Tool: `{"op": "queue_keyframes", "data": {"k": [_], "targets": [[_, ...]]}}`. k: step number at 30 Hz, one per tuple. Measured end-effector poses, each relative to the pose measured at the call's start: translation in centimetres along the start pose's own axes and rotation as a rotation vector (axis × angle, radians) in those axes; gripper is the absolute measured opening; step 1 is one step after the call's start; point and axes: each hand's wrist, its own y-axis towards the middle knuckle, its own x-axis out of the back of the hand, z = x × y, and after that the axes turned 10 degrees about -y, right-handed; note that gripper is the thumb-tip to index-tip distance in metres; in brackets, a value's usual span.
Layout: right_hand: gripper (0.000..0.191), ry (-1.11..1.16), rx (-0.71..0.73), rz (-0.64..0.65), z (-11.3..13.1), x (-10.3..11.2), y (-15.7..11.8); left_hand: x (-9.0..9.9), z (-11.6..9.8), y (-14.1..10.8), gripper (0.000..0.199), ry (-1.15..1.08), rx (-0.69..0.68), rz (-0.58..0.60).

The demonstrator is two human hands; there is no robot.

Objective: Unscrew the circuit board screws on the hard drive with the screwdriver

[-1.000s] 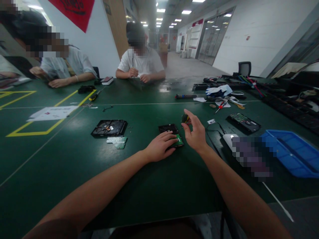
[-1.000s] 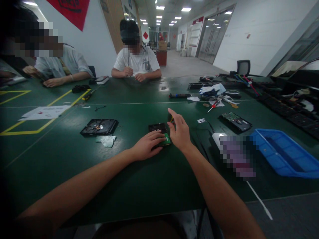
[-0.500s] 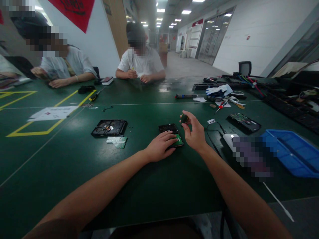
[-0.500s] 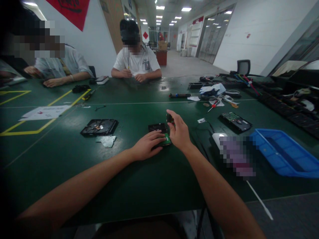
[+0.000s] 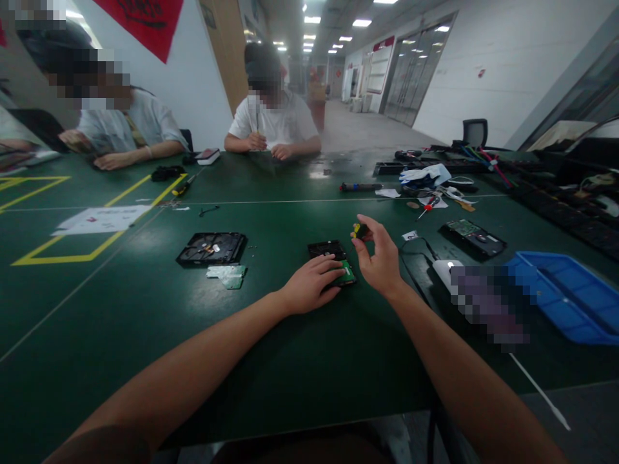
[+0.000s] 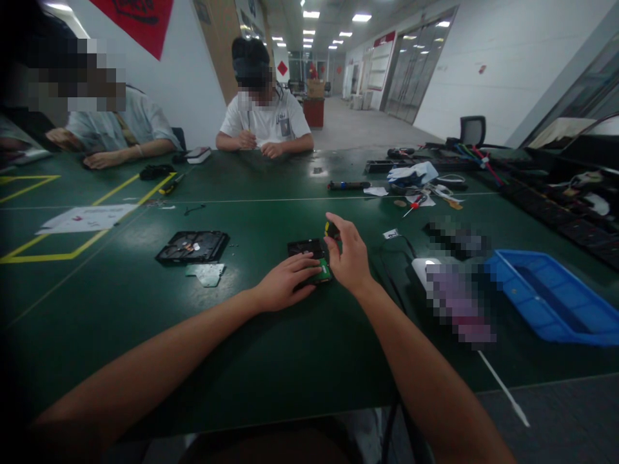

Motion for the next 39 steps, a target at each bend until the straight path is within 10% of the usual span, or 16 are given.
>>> {"op": "queue_keyframes", "data": {"k": [39], "targets": [[0.054,-0.008,-0.016,0.000,0.07,0.12,-0.12,0.04,-0.16,-0.02,0.044,0.000,0.009,0.006]]}}
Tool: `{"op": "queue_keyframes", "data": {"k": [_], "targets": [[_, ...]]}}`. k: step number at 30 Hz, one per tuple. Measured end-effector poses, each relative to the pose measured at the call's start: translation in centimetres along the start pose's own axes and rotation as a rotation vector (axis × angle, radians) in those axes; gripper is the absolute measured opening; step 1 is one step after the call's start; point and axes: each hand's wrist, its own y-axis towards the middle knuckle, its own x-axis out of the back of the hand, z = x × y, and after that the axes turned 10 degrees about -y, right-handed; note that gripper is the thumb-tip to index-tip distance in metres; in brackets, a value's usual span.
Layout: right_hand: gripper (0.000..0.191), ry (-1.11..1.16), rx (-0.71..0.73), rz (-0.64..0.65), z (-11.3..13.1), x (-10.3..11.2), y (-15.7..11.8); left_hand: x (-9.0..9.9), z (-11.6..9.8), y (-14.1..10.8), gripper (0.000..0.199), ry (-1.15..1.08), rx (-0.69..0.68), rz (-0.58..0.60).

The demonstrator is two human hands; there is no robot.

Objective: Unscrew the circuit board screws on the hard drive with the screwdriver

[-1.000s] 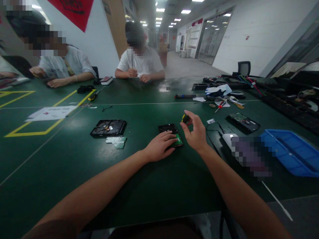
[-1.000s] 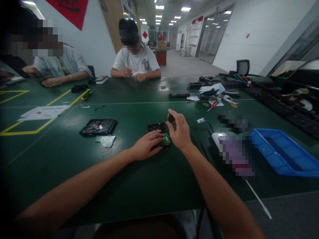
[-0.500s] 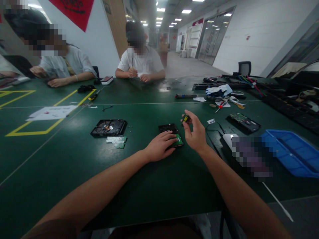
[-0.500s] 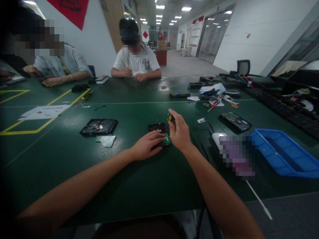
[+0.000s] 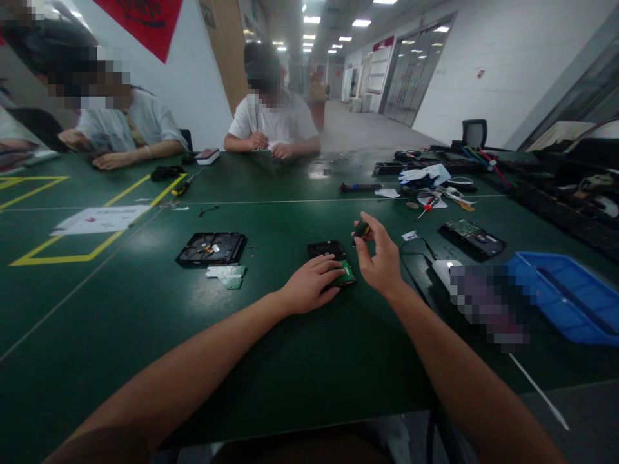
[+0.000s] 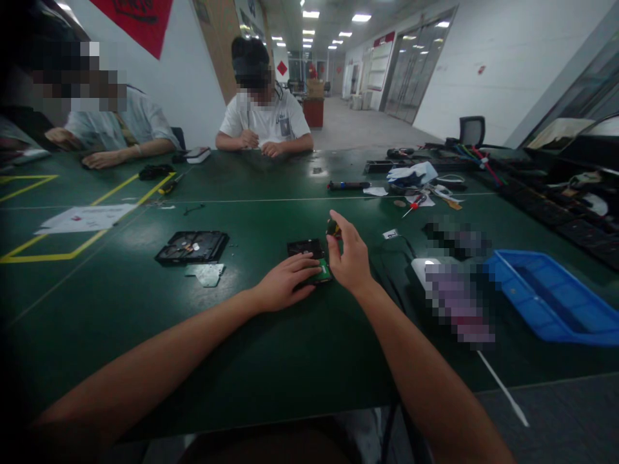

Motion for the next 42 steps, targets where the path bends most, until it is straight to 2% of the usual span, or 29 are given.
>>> {"op": "queue_keyframes", "data": {"k": [6,14,21,28,37,42], "targets": [[0.049,-0.072,0.028,-0.023,0.45,0.37,0.50,0.05,0.01,-0.01,0.044,0.004,-0.001,0.003],[0.056,-0.022,0.020,0.005,0.36,0.13,0.16,0.06,0.03,-0.03,0.045,-0.008,-0.006,-0.007],[0.052,-0.037,0.025,-0.016,0.30,0.27,0.35,0.07,0.03,0.00,0.044,-0.005,-0.010,-0.006],[0.056,0.030,0.039,0.054,-0.04,-0.07,0.03,-0.05,0.05,0.03,0.044,-0.012,0.002,-0.009],[0.051,-0.015,0.020,-0.029,0.01,0.10,0.22,-0.06,0.28,-0.08,0.044,-0.003,-0.009,-0.004],[0.053,0.059,0.004,0.026,-0.27,-0.21,-0.06,-0.11,0.32,-0.09,0.044,0.004,-0.010,-0.004]]}}
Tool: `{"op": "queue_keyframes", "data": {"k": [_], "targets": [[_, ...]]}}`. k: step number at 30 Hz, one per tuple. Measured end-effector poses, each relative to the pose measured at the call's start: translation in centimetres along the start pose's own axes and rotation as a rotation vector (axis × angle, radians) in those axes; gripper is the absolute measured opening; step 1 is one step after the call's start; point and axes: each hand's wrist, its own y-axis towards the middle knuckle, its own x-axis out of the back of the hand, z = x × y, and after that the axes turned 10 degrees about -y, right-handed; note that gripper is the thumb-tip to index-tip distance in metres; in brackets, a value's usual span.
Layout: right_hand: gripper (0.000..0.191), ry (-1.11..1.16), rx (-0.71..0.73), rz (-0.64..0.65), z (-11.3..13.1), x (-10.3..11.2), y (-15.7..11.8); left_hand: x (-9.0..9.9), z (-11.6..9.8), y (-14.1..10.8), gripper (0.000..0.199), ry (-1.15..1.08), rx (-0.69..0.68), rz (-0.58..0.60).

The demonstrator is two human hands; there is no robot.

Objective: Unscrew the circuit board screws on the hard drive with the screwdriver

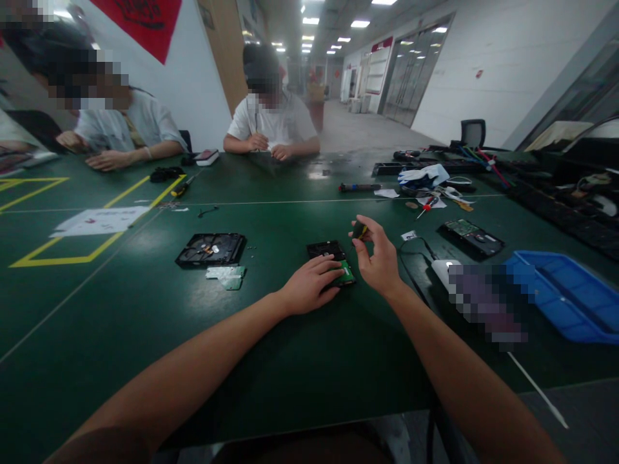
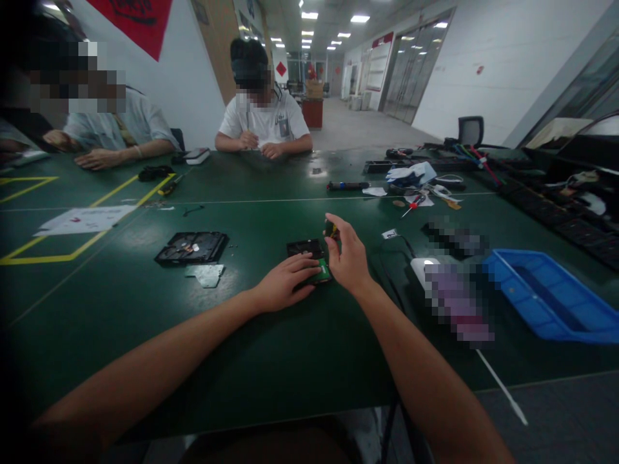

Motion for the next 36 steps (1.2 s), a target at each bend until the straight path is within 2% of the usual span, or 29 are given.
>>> {"op": "queue_keyframes", "data": {"k": [3,9,20,30,36], "targets": [[0.054,-0.008,0.021,0.011,0.17,0.13,0.08,0.08,-0.09,0.05,0.044,0.000,0.004,0.004],[0.049,-0.080,0.027,-0.066,0.19,0.23,0.22,0.10,-0.14,0.06,0.044,-0.002,0.004,0.001],[0.053,0.071,-0.021,-0.025,0.00,-0.15,-0.10,-0.03,-0.24,0.09,0.044,-0.001,0.009,-0.008],[0.057,0.056,-0.003,0.028,0.32,0.18,-0.02,-0.01,-0.08,0.08,0.044,-0.008,-0.007,-0.006],[0.058,-0.005,0.024,0.000,0.24,0.17,-0.03,0.09,-0.22,0.10,0.043,-0.002,-0.003,-0.008]]}}
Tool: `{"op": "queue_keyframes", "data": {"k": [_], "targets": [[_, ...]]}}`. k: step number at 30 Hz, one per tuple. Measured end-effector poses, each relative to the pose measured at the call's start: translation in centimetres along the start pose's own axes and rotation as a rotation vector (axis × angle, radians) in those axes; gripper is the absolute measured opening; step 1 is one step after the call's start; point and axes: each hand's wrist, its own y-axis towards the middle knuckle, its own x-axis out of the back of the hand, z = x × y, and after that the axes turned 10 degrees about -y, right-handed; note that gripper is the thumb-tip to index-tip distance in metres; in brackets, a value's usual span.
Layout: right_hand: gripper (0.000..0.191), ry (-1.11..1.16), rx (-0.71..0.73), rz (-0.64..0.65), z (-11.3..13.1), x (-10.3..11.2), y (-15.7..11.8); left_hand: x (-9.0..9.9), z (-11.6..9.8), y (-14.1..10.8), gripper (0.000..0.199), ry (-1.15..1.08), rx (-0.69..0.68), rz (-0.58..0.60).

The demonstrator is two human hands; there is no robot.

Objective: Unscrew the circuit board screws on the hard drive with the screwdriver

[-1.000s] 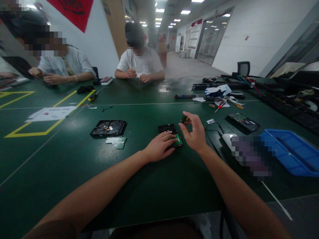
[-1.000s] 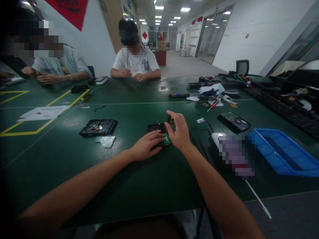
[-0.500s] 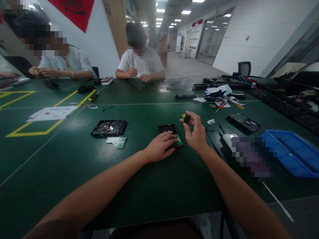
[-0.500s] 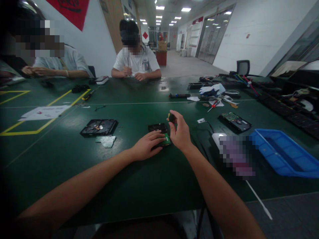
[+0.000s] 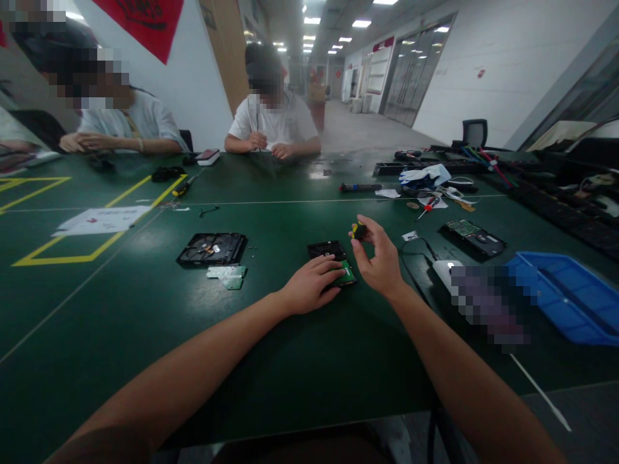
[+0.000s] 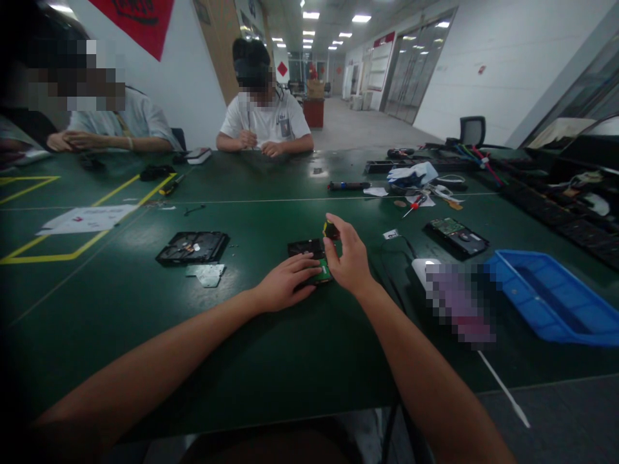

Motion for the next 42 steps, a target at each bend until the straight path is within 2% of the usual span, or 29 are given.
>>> {"op": "queue_keyframes", "data": {"k": [12,23,31,39,42], "targets": [[0.056,-0.113,0.028,-0.066,0.01,0.25,0.31,-0.04,0.06,0.01,0.043,-0.005,0.005,0.005],[0.061,-0.002,-0.044,0.032,-0.40,-0.31,-0.21,0.01,-0.02,0.05,0.043,-0.008,0.012,0.009],[0.056,-0.093,0.003,-0.033,0.25,0.25,0.32,-0.03,0.07,-0.01,0.044,-0.014,0.011,0.005],[0.058,-0.028,-0.027,0.013,-0.15,-0.15,0.07,-0.09,0.08,-0.04,0.044,-0.009,0.012,0.008],[0.057,-0.044,-0.020,-0.007,-0.11,-0.16,0.09,-0.08,0.10,-0.06,0.044,-0.010,0.009,0.006]]}}
